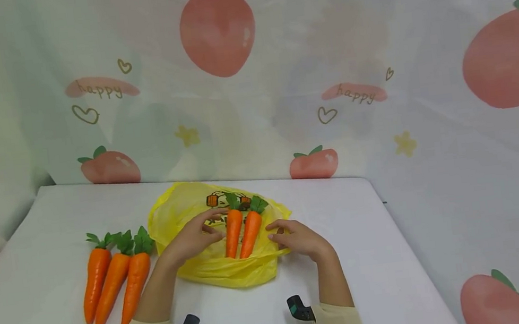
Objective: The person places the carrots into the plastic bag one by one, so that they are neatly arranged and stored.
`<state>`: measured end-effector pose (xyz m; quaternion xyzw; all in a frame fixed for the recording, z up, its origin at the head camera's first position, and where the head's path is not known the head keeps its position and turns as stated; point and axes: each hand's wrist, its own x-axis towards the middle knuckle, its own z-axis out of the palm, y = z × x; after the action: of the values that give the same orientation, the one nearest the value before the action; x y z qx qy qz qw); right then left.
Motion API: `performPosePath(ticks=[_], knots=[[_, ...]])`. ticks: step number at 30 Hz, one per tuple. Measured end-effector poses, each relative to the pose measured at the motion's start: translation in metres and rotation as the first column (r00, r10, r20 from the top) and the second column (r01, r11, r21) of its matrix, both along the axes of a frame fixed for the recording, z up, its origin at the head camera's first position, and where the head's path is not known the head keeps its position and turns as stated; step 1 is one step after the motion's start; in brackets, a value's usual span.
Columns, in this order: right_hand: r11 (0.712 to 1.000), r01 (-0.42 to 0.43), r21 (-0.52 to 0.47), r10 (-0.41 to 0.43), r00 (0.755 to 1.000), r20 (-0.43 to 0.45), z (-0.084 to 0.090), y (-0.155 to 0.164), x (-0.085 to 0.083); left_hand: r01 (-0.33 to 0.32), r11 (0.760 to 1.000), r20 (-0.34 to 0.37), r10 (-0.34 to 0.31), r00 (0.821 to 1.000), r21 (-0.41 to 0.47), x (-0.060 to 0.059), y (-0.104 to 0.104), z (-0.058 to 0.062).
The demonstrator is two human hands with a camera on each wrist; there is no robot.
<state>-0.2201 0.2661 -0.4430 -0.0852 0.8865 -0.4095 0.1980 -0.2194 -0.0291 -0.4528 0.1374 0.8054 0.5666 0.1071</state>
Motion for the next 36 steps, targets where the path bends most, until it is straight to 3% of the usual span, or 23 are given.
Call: performPosePath(ticks=[6,13,21,30,36], knots=[[1.0,0.005,-0.007,-0.004,1.0,0.004,0.001,0.002,0.001,-0.001,1.0,-0.024,0.001,1.0,-0.013,0.001,0.002,0.005],[1.0,0.016,-0.001,-0.016,1.0,0.008,0.002,-0.001,0.002,-0.025,0.997,-0.063,0.02,0.998,-0.072,0.008,-0.011,0.013],[1.0,0.005,0.004,-0.005,1.0,-0.004,0.001,0.0,0.001,-0.04,0.989,-0.159,0.017,0.987,-0.141,0.015,-0.034,0.01],[1.0,0.019,0.017,-0.019,1.0,0.004,0.0,-0.001,0.001,0.001,0.986,-0.286,-0.049,0.957,-0.165,0.03,-0.055,0.006],[1.0,0.018,0.006,-0.018,1.0,0.009,0.0,-0.003,0.002,0.023,0.984,-0.284,-0.073,0.956,-0.175,0.045,-0.07,0.013]])
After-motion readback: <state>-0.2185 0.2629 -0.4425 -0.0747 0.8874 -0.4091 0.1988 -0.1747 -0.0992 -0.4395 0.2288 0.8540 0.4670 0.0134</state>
